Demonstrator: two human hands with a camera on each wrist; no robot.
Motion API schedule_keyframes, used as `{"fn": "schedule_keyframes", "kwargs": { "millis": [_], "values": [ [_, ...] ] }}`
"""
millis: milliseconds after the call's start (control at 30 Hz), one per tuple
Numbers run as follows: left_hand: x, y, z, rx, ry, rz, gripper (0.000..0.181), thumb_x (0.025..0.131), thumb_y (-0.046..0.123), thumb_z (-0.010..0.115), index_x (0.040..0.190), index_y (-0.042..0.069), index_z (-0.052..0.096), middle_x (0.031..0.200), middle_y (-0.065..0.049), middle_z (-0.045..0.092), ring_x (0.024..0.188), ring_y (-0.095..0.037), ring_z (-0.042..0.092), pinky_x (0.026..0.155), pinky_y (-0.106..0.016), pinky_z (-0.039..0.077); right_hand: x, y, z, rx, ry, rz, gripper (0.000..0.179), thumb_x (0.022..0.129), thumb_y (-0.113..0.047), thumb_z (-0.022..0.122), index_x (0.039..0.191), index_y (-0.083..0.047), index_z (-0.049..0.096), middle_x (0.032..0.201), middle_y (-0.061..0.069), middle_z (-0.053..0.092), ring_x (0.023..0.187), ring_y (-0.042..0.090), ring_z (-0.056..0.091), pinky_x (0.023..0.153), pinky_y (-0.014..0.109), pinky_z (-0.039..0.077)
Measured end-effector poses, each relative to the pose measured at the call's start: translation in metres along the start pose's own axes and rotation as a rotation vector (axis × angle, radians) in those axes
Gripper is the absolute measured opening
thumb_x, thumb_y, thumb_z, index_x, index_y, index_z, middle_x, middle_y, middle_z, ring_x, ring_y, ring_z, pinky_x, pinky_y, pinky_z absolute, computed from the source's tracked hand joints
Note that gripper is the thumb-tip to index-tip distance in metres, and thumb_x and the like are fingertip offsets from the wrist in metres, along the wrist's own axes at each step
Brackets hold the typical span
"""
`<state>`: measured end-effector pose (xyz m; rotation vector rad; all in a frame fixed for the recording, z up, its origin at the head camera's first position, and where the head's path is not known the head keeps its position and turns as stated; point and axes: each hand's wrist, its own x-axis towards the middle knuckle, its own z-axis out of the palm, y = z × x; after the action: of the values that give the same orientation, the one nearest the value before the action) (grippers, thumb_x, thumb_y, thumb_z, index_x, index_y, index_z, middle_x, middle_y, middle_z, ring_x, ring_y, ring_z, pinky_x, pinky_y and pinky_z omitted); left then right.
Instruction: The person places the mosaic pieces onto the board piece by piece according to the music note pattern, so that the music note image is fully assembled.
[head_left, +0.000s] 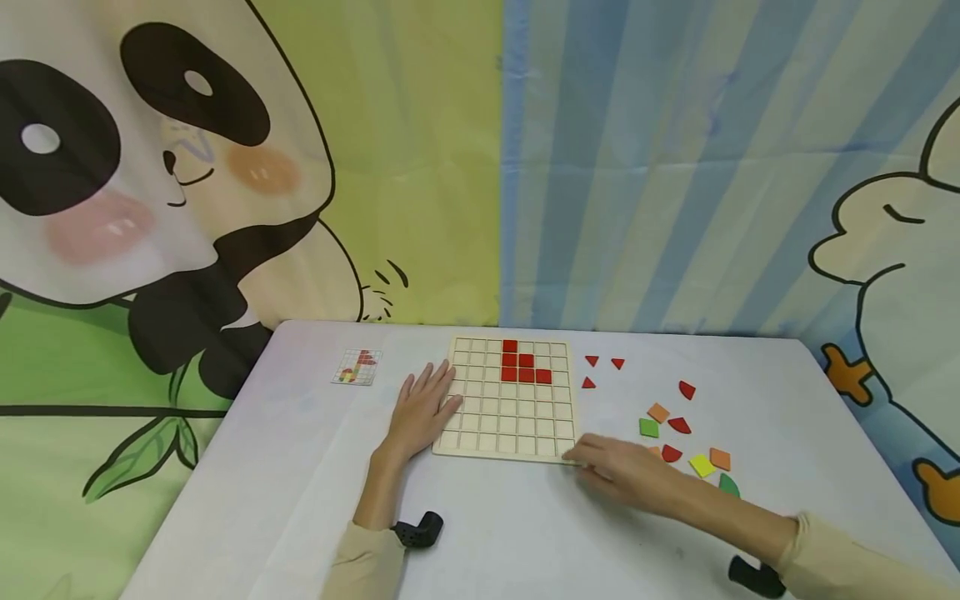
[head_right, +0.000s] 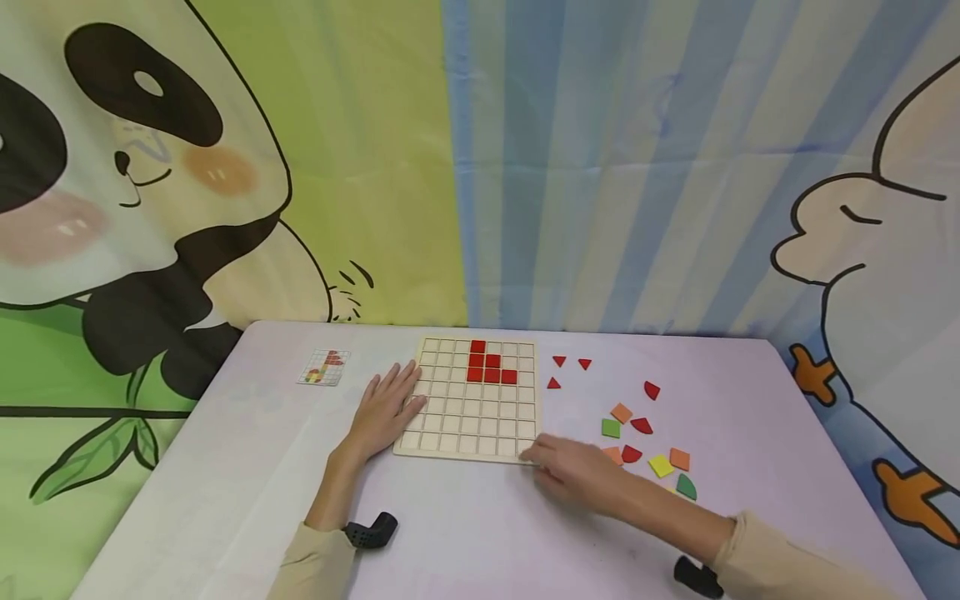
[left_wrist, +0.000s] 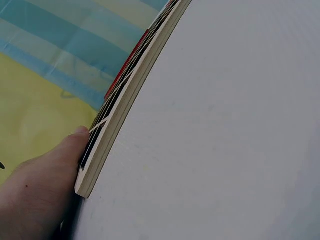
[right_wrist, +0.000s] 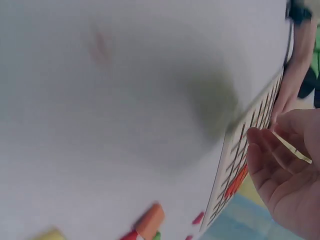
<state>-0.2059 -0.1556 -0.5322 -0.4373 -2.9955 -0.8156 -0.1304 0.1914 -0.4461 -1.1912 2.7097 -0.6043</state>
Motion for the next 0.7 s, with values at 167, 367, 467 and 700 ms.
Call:
{"fn": "schedule_keyframes", "kwargs": {
  "millis": [167, 367, 467, 700],
  "values": [
    [0.001, -0.002, 0.0, 0.006, -0.002, -0.008, 0.063, 0.109, 0.044, 0.047, 0.162, 0.012, 0.036, 0.171, -0.005, 0.028, 0.161, -0.031, 0.017, 0.131, -0.055, 0.006, -0.036, -0.019, 0.011, -0.027, -0.038, -0.04, 0.027, 0.092, -0.011, 0.078, 0.119, -0.014, 0.074, 0.109, -0.005, 0.073, 0.092, 0.006, 0.068, 0.08, 0.022, 0.061],
    [-0.001, -0.004, 0.0, -0.001, 0.009, -0.007, 0.063, 0.108, 0.042, 0.05, 0.161, 0.01, 0.038, 0.17, -0.007, 0.029, 0.16, -0.033, 0.019, 0.13, -0.056, 0.007, -0.052, -0.025, 0.012, -0.07, 0.106, 0.097, 0.033, 0.087, -0.013, 0.082, 0.119, -0.015, 0.074, 0.108, -0.005, 0.073, 0.088, 0.005, 0.067, 0.073, 0.022, 0.061],
    [-0.002, -0.005, 0.001, 0.003, 0.003, -0.005, 0.063, 0.108, 0.042, 0.049, 0.161, 0.01, 0.037, 0.17, -0.007, 0.029, 0.16, -0.034, 0.019, 0.13, -0.057, 0.007, -0.057, -0.025, 0.011, -0.036, 0.235, 0.227, 0.034, 0.085, -0.011, 0.084, 0.118, -0.015, 0.074, 0.106, -0.005, 0.073, 0.083, 0.0, 0.064, 0.068, 0.02, 0.058],
    [0.0, -0.003, 0.002, 0.001, 0.005, 0.006, 0.063, 0.108, 0.043, 0.048, 0.161, 0.011, 0.037, 0.171, -0.005, 0.029, 0.161, -0.032, 0.018, 0.13, -0.056, 0.007, -0.073, -0.008, 0.01, -0.042, 0.467, 0.309, 0.033, 0.082, -0.004, 0.085, 0.112, -0.012, 0.074, 0.103, -0.004, 0.074, 0.082, -0.001, 0.064, 0.063, 0.025, 0.058]
  ]
}}
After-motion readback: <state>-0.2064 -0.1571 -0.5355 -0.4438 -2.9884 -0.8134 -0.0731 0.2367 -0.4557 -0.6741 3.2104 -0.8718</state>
